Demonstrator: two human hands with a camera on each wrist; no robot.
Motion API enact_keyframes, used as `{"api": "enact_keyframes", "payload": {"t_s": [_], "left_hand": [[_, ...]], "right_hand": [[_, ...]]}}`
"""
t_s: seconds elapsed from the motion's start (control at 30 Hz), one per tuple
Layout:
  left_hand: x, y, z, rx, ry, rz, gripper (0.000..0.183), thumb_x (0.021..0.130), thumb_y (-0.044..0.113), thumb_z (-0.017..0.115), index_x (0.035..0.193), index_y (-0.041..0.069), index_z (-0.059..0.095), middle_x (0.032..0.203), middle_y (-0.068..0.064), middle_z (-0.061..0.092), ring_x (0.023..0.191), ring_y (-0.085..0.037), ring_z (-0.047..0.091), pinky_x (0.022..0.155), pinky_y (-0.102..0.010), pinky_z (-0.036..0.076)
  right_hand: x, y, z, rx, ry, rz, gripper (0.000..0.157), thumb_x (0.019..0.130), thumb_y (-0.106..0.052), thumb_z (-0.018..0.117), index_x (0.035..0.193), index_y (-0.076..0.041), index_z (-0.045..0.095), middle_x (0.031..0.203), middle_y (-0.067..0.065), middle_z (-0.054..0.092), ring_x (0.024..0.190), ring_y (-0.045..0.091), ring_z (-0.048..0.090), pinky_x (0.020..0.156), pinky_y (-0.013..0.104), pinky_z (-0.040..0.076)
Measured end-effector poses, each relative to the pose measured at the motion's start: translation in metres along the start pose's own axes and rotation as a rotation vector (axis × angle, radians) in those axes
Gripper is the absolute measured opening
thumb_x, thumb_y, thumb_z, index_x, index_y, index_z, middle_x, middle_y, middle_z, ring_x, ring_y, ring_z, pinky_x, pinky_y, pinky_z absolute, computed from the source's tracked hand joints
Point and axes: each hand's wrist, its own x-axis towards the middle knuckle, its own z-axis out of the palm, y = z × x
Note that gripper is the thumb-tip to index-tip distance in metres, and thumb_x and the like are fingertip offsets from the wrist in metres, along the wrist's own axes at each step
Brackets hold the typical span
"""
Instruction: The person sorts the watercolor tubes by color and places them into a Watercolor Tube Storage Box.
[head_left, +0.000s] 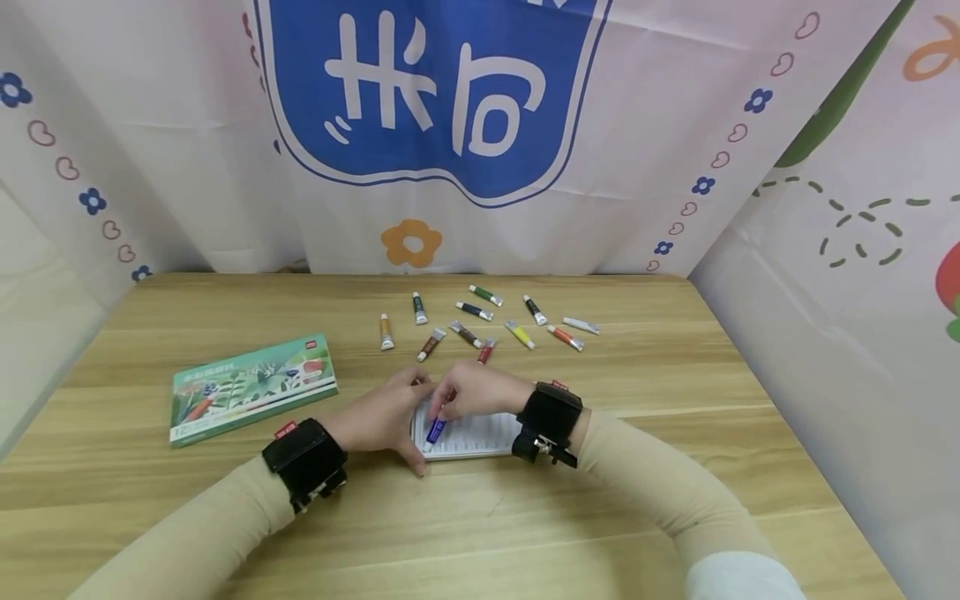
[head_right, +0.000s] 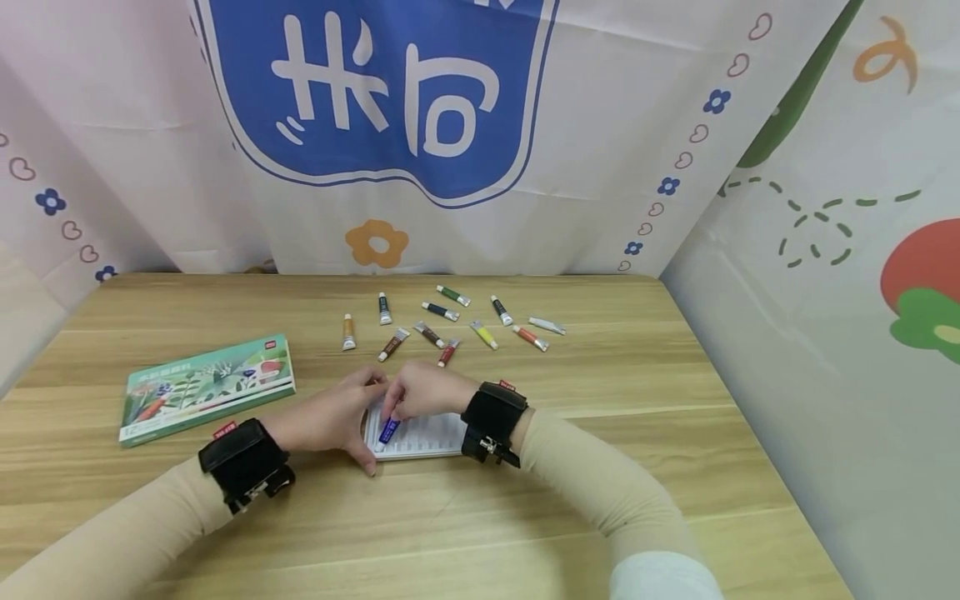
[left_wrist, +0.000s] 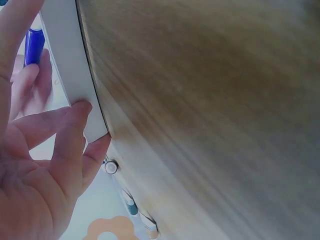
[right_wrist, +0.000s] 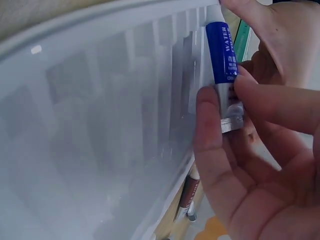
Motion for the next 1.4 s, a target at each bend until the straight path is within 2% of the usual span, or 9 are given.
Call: {"api": "enact_keyframes", "payload": {"t_s": [0.13, 0.27, 0.53, 0.67, 0.83, 1.0, 1.13, 1.4], "left_hand": [[0.000, 0.000, 0.000, -0.024, -0.007, 0.000, 0.104, 0.044, 0.053, 0.086, 0.127, 0.000, 0.052, 0.125, -0.015, 0.040, 0.109, -0.027, 0.042, 0.096, -0.041, 0.042], [0.000, 0.000, 0.001, -0.031, 0.002, 0.011, 0.103, 0.044, 0.052, 0.087, 0.127, 0.001, 0.053, 0.125, -0.015, 0.040, 0.109, -0.028, 0.042, 0.095, -0.041, 0.042], [-0.001, -0.001, 0.003, -0.018, 0.003, 0.012, 0.107, 0.043, 0.053, 0.086, 0.128, -0.001, 0.051, 0.122, -0.012, 0.041, 0.107, -0.025, 0.043, 0.094, -0.039, 0.043], [-0.001, 0.000, 0.002, -0.009, 0.005, 0.001, 0.110, 0.043, 0.053, 0.087, 0.129, -0.002, 0.049, 0.122, -0.012, 0.041, 0.107, -0.025, 0.043, 0.094, -0.038, 0.043], [0.000, 0.001, 0.002, -0.004, -0.002, 0.007, 0.102, 0.044, 0.053, 0.087, 0.123, -0.003, 0.053, 0.121, -0.014, 0.041, 0.107, -0.026, 0.042, 0.094, -0.040, 0.043], [0.000, 0.001, 0.003, -0.016, -0.004, 0.007, 0.099, 0.045, 0.053, 0.087, 0.121, -0.001, 0.054, 0.121, -0.014, 0.042, 0.108, -0.027, 0.042, 0.093, -0.041, 0.043], [0.000, 0.000, 0.002, -0.015, -0.001, 0.006, 0.102, 0.045, 0.054, 0.086, 0.124, -0.001, 0.052, 0.122, -0.014, 0.042, 0.109, -0.027, 0.042, 0.094, -0.042, 0.043], [0.000, -0.002, 0.001, -0.013, 0.007, 0.020, 0.100, 0.046, 0.057, 0.084, 0.123, 0.001, 0.052, 0.123, -0.013, 0.041, 0.109, -0.026, 0.041, 0.094, -0.041, 0.043]], "right_hand": [[0.001, 0.001, 0.004, 0.036, 0.082, 0.038, 0.011, 0.079, -0.002, 0.069, 0.085, -0.012, 0.070, 0.087, -0.007, 0.064, 0.079, 0.009, 0.057, 0.069, 0.023, 0.048], [0.002, 0.004, 0.009, 0.057, 0.180, 0.070, 0.015, 0.074, -0.006, 0.075, 0.081, -0.013, 0.064, 0.088, -0.007, 0.062, 0.081, 0.009, 0.056, 0.071, 0.023, 0.047], [-0.001, 0.007, 0.019, 0.082, 0.286, 0.025, 0.021, 0.069, -0.004, 0.079, 0.069, -0.013, 0.059, 0.082, -0.006, 0.063, 0.080, 0.005, 0.059, 0.074, 0.020, 0.048], [-0.004, 0.007, 0.023, 0.070, 0.292, 0.004, 0.023, 0.069, -0.003, 0.079, 0.068, -0.013, 0.059, 0.081, -0.005, 0.063, 0.078, 0.005, 0.059, 0.073, 0.019, 0.048], [-0.005, 0.006, 0.029, 0.023, 0.262, -0.013, 0.022, 0.072, -0.007, 0.078, 0.068, -0.016, 0.059, 0.078, -0.009, 0.060, 0.075, 0.004, 0.057, 0.071, 0.018, 0.047], [-0.006, 0.005, 0.032, 0.001, 0.244, -0.068, 0.012, 0.074, -0.011, 0.078, 0.078, -0.015, 0.068, 0.081, -0.011, 0.063, 0.076, 0.000, 0.058, 0.069, 0.014, 0.048], [-0.006, 0.002, 0.032, -0.096, 0.241, -0.093, 0.016, 0.073, -0.017, 0.079, 0.086, -0.013, 0.072, 0.086, -0.011, 0.063, 0.075, -0.002, 0.056, 0.067, 0.012, 0.047], [-0.005, -0.006, 0.035, -0.293, 0.262, -0.087, 0.019, 0.071, -0.022, 0.081, 0.086, -0.013, 0.074, 0.088, -0.009, 0.061, 0.074, 0.000, 0.053, 0.066, 0.011, 0.043]]}}
